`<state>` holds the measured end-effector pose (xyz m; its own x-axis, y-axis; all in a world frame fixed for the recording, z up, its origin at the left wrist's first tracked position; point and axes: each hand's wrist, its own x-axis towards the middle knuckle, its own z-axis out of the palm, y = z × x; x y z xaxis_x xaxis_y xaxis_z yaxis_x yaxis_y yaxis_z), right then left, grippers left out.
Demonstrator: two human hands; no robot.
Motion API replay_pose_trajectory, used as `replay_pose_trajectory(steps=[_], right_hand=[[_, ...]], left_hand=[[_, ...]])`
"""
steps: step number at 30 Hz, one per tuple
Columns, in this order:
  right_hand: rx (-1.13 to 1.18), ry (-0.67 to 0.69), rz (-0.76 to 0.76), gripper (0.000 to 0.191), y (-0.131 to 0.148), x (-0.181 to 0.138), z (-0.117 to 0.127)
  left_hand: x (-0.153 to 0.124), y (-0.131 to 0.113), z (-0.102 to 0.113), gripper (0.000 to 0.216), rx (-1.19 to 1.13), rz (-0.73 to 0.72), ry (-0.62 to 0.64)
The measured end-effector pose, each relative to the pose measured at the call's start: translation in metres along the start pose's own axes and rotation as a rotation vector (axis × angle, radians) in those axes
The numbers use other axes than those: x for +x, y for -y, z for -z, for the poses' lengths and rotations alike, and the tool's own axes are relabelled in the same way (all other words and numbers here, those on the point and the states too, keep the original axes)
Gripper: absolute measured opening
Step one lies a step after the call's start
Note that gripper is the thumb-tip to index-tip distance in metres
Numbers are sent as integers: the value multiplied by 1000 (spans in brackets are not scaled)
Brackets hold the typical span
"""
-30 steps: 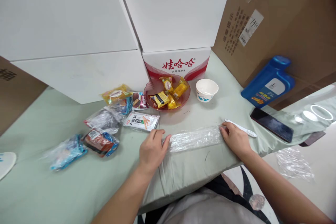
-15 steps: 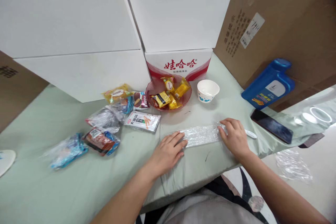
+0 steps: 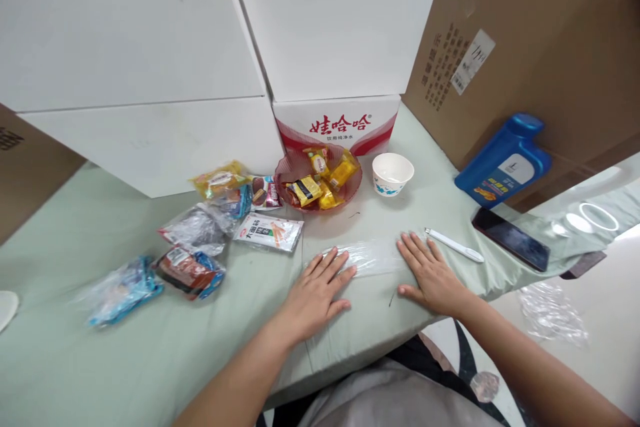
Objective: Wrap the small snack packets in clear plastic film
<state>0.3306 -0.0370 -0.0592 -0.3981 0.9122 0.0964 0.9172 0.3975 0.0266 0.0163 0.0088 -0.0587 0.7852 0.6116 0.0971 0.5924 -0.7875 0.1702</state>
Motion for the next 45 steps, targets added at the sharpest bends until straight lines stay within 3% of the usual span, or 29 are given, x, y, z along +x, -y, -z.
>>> replay_pose_trajectory(steps=[3, 6, 8, 10, 13, 18, 24, 30, 34, 39, 45], right_hand=[[-16, -22, 1, 97, -7, -21, 3], [18, -52, 31, 97, -9, -41, 8], [68, -75, 62, 87, -7, -53, 12], [122, -86, 110, 65, 0, -63, 16], [188, -82, 190, 34, 16, -73, 20], [354, -118, 261, 24, 38, -68, 39], [664, 20, 412, 30, 43, -45, 87], [777, 188, 467, 30, 39, -3, 116], [774, 197, 397, 27, 33, 50, 98], [635, 78, 180, 16, 25, 112, 44], [560, -90, 162, 16, 30, 140, 7]], left_hand=[[0, 4, 4, 54, 20, 47, -67], [1, 1, 12, 32, 52, 106, -201], [1, -7, 17, 23, 35, 114, -300], [2, -17, 19, 24, -35, 49, -334], [3, -30, 17, 34, -130, -93, -228], [4, -33, 12, 40, -164, -92, -85], [4, -33, 16, 27, -246, -90, -50], [4, -35, 22, 42, -423, -217, 25], [4, -28, 22, 30, -494, -280, 72], [7, -19, 21, 34, -593, -206, 67], [6, -16, 23, 48, -736, -26, 58]])
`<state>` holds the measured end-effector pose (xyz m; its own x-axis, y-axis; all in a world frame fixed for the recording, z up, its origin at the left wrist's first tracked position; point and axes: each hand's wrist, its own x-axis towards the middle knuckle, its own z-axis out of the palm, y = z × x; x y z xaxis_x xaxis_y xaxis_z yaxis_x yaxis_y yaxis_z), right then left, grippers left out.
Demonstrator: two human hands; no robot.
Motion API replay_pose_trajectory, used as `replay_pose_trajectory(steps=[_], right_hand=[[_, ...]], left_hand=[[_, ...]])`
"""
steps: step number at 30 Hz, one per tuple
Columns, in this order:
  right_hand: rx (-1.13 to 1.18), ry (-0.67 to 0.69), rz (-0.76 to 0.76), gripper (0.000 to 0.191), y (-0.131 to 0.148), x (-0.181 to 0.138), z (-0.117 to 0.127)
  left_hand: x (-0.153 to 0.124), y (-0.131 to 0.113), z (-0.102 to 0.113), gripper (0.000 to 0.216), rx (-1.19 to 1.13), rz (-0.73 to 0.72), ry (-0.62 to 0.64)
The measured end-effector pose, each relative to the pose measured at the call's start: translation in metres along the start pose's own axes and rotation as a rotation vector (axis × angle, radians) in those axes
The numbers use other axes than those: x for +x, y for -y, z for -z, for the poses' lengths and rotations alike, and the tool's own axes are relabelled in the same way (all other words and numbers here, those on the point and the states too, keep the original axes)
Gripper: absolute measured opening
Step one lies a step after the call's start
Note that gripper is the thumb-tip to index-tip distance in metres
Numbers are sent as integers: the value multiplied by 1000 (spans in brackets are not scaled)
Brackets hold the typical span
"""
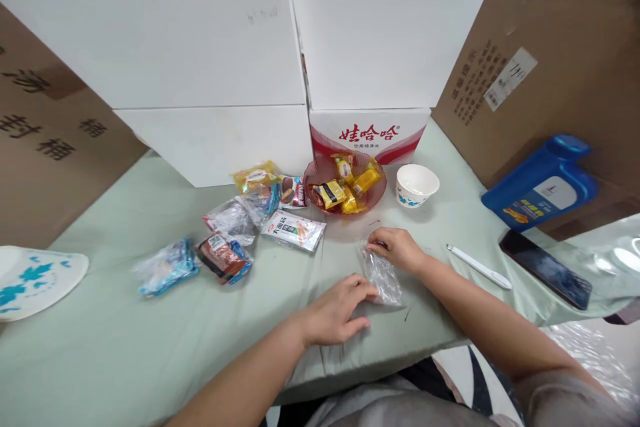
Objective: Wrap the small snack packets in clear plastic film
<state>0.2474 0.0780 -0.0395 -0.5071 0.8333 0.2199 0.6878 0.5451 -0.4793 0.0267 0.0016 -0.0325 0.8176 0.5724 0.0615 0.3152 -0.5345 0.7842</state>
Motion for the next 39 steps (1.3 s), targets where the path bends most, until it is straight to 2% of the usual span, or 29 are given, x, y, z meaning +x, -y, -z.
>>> replay_pose_trajectory(steps=[5, 7, 10, 14, 17, 22, 27, 31, 33, 35, 37, 38, 39], right_hand=[[-18, -20, -26, 16, -4, 4, -9], [-47, -7, -38, 17, -4, 6, -8], [-85, 19, -11, 21, 0, 12, -2], [-106, 18, 176, 21, 6, 27, 1], [-178, 3, 257, 20, 9, 35, -10], [-326, 14, 221, 19, 8, 28, -26], [-356, -29, 155, 27, -3, 18, -8], [-379, -31, 101, 28, -11, 13, -4], [-376, -30, 87, 27, -11, 12, -9], [-368, -37, 73, 27, -10, 10, -14], [-361, -43, 62, 27, -10, 10, -18], [-357, -45, 58, 27, -10, 11, -19], [-354, -47, 57, 27, -11, 11, -18]], left_hand=[[0, 0, 2, 71, -113, 59, -28], [1, 0, 3, 66, -67, 41, 3], [2, 0, 5, 45, 21, -7, 44], [3, 2, 4, 36, 52, -41, 48], [3, 2, 5, 36, 38, -39, 45], [1, -2, 12, 33, 13, -27, 63], [-3, -5, 15, 33, -70, 4, 62], [-4, -5, 8, 33, -252, 164, 70], [-5, -4, 4, 26, -273, 240, -8], [-5, -3, 2, 21, -186, 270, -214], [-5, -3, 1, 21, -3, 202, -415], [-4, -2, 1, 24, 97, 136, -449], [-4, -2, 1, 27, 185, 60, -425]])
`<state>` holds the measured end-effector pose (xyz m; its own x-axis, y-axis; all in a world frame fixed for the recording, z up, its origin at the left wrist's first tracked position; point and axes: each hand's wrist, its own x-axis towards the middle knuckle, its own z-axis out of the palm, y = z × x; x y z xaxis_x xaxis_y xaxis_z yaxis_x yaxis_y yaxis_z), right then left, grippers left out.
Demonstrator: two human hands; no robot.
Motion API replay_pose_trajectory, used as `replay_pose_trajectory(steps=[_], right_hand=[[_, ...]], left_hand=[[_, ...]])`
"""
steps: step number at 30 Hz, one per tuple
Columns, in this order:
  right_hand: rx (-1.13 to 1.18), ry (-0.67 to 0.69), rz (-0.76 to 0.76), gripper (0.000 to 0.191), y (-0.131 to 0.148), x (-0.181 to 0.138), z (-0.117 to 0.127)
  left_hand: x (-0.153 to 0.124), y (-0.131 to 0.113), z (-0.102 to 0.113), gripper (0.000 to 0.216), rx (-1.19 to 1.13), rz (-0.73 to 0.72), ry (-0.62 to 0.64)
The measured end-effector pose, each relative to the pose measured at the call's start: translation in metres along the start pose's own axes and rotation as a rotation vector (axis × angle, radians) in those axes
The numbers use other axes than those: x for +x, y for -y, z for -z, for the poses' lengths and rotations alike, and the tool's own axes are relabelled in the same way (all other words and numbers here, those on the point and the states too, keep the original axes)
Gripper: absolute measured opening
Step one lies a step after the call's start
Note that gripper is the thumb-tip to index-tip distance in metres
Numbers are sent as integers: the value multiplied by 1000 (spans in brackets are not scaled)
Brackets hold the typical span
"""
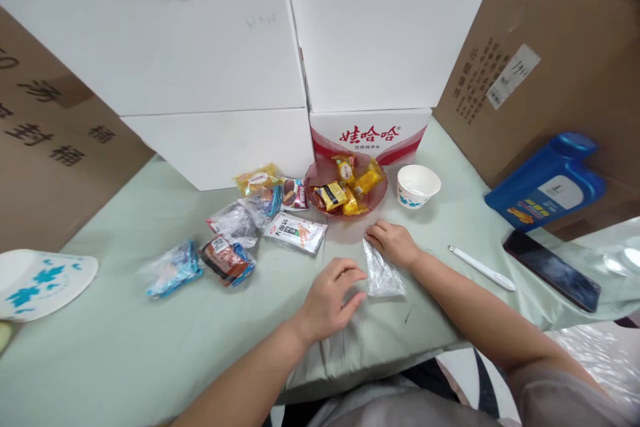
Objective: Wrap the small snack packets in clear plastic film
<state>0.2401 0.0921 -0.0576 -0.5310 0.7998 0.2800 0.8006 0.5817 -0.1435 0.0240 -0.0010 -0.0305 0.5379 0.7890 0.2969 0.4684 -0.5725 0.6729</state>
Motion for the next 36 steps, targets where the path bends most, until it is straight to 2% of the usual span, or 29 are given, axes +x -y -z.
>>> replay_pose_trajectory(steps=[2, 5, 7, 9, 12, 14, 17, 18, 20, 22, 24, 26, 29, 31, 34, 36], right_hand=[[7, -12, -13, 25, -7, 1, 4], [3, -74, -84, 23, -22, 0, 20], [10, -138, -136, 24, -28, -6, 33], [110, -138, -129, 23, -26, -13, 42], [315, 52, -54, 20, -14, -23, 43], [293, 151, -103, 22, -11, -26, 39], [184, 58, -253, 21, -15, -27, 41], [218, 21, -238, 22, -16, -28, 45], [389, 44, -75, 26, -14, -30, 54], [528, 202, 156, 35, -5, -32, 62], [501, 355, 279, 41, 8, -32, 65], [397, 397, 284, 33, 19, -31, 64], [335, 350, 276, 10, 25, -29, 61], [377, 318, 294, 16, 26, -30, 61], [490, 319, 336, 21, 28, -32, 64], [556, 357, 356, 22, 30, -34, 67]], left_hand=[[1, 0, -3, 33, 92, -159, 141], [1, 1, -8, 36, 167, -203, 309], [1, 2, -10, 36, 184, -183, 331], [2, 3, -9, 36, 181, -179, 335], [2, 2, -7, 37, 174, -177, 344], [3, 2, -6, 38, 174, -168, 349], [2, 3, -6, 37, 179, -163, 351], [2, 4, -7, 36, 177, -166, 347], [2, 5, -8, 32, 171, -169, 328], [3, 7, -8, 27, 165, -154, 283], [4, 10, -6, 22, 165, -116, 223], [5, 12, -4, 22, 172, -71, 156], [6, 14, -1, 30, 188, -37, 38], [5, 16, 0, 40, 202, -42, -19], [5, 17, 0, 48, 223, -67, 24], [6, 17, 0, 37, 213, -82, 102]])
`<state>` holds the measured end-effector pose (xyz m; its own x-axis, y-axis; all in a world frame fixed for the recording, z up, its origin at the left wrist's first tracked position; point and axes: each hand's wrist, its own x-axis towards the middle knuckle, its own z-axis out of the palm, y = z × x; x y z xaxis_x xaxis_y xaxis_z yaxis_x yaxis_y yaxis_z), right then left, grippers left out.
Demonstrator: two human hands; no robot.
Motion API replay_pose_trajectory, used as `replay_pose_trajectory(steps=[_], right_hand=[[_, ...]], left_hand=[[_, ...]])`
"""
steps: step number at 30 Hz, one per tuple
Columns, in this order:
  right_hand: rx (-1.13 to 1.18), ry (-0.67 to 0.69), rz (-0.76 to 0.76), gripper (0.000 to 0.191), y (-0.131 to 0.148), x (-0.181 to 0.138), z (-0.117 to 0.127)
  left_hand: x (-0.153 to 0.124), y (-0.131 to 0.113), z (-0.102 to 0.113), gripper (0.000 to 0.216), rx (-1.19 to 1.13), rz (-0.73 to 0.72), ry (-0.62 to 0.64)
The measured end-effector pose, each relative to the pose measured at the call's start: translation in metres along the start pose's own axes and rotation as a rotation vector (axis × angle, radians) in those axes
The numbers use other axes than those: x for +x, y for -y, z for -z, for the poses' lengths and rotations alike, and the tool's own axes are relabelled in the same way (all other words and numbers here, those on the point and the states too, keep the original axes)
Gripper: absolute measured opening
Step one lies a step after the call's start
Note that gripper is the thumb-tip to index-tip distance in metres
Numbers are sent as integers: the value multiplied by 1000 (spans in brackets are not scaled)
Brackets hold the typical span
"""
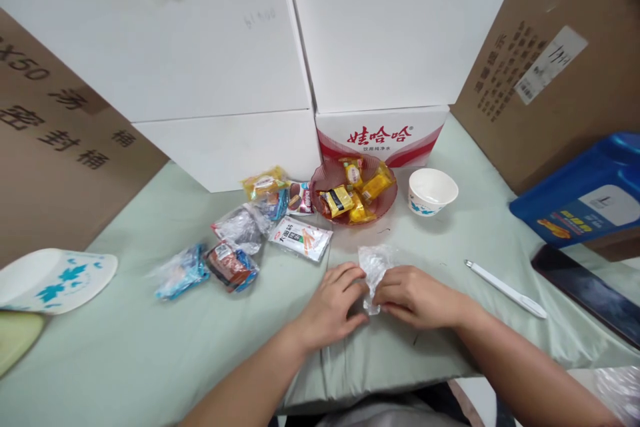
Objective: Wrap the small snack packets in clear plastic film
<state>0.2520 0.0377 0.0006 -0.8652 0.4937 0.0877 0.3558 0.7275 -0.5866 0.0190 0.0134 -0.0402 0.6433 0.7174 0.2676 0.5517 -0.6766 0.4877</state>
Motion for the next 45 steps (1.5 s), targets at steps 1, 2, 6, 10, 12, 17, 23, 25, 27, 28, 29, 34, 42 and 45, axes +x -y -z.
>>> replay_pose_trajectory(steps=[1, 2, 6, 10, 12, 17, 23, 25, 27, 28, 29, 34, 42, 45], right_hand=[[32, 16, -2, 23, 1, 0, 1], [62, 25, -18, 24, 2, -1, 1], [183, -43, -134, 32, -1, -3, 6], [172, -90, -203, 66, -7, -4, 4], [133, -151, -295, 49, -10, -3, 0], [-76, -287, -590, 31, -18, 5, -13], [-181, -357, -608, 36, -31, 8, -24], [-170, -390, -577, 30, -36, 9, -27], [-161, -428, -534, 26, -39, 10, -29], [-167, -458, -508, 26, -40, 10, -29], [-185, -501, -474, 26, -40, 10, -28], [-387, -690, -260, 21, -29, 11, -28], [-425, -328, -216, 32, -30, 24, -47], [-427, -343, -227, 31, -29, 25, -49]], left_hand=[[0, 0, 0, 28, -12, -8, 27], [1, 1, 0, 21, -27, -13, 39], [4, 3, 0, 19, -102, -3, -8], [6, 5, -2, 15, -182, 81, -67], [6, 6, -5, 14, -204, 148, -100], [4, 7, -10, 41, -251, 215, -144], [8, 7, -7, 30, -186, 81, -93], [9, 7, -6, 27, -166, 45, -81], [9, 7, -6, 25, -156, 24, -88], [9, 7, -6, 25, -152, 17, -92], [8, 7, -6, 25, -147, 15, -97], [8, 4, -6, 25, -102, 65, -80], [5, -1, -5, 22, -7, 71, -180], [4, -2, -5, 29, 75, 10, -127]])
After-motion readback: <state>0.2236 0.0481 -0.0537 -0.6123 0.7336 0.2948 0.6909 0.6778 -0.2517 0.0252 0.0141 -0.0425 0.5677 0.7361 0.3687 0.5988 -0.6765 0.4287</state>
